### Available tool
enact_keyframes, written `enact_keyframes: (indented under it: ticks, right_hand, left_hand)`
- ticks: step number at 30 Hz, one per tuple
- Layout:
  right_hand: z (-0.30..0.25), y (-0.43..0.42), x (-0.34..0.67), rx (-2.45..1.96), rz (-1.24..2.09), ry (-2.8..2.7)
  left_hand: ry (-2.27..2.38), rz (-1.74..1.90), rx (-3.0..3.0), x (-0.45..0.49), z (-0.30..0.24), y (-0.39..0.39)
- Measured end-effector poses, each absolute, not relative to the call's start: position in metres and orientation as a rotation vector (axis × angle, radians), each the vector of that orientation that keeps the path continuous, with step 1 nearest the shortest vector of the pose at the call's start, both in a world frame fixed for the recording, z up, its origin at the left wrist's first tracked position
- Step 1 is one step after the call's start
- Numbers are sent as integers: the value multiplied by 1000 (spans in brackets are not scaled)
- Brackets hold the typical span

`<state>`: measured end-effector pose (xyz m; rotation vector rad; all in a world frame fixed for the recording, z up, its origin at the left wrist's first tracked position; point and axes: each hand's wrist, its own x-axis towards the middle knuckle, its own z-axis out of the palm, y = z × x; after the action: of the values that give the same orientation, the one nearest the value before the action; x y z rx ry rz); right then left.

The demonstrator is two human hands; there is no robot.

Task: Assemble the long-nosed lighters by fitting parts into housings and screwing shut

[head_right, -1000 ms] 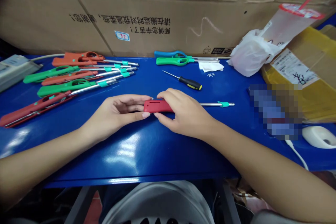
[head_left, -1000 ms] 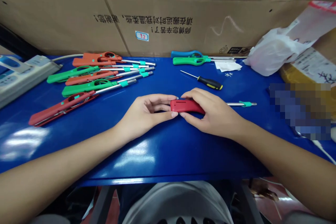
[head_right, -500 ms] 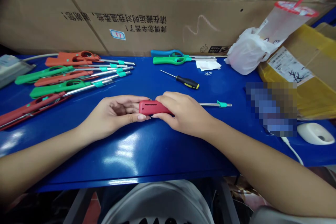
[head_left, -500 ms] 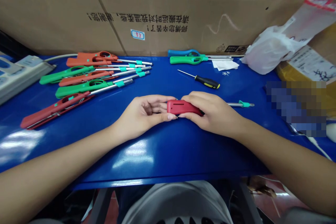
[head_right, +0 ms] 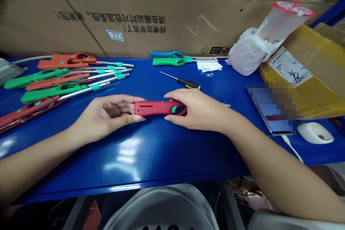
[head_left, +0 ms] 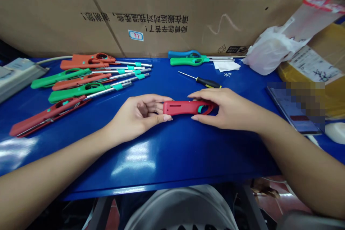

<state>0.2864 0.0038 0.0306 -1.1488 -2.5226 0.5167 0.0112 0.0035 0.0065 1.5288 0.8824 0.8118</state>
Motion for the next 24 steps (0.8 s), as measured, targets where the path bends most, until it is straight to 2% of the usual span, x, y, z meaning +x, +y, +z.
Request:
enact_keyframes:
  ticks: [7,15,24]
  right_hand:
    - [45,18,312,-1243,781,-2589]
    - [46,26,326,-1215,841,-2605]
    - [44,27,323,-1250,1061,-2503]
  left_hand:
    - [888,835,1543,5,8,8]
    - [957,826,1512,4,5,9]
    - [972,812,1456,4,4,9]
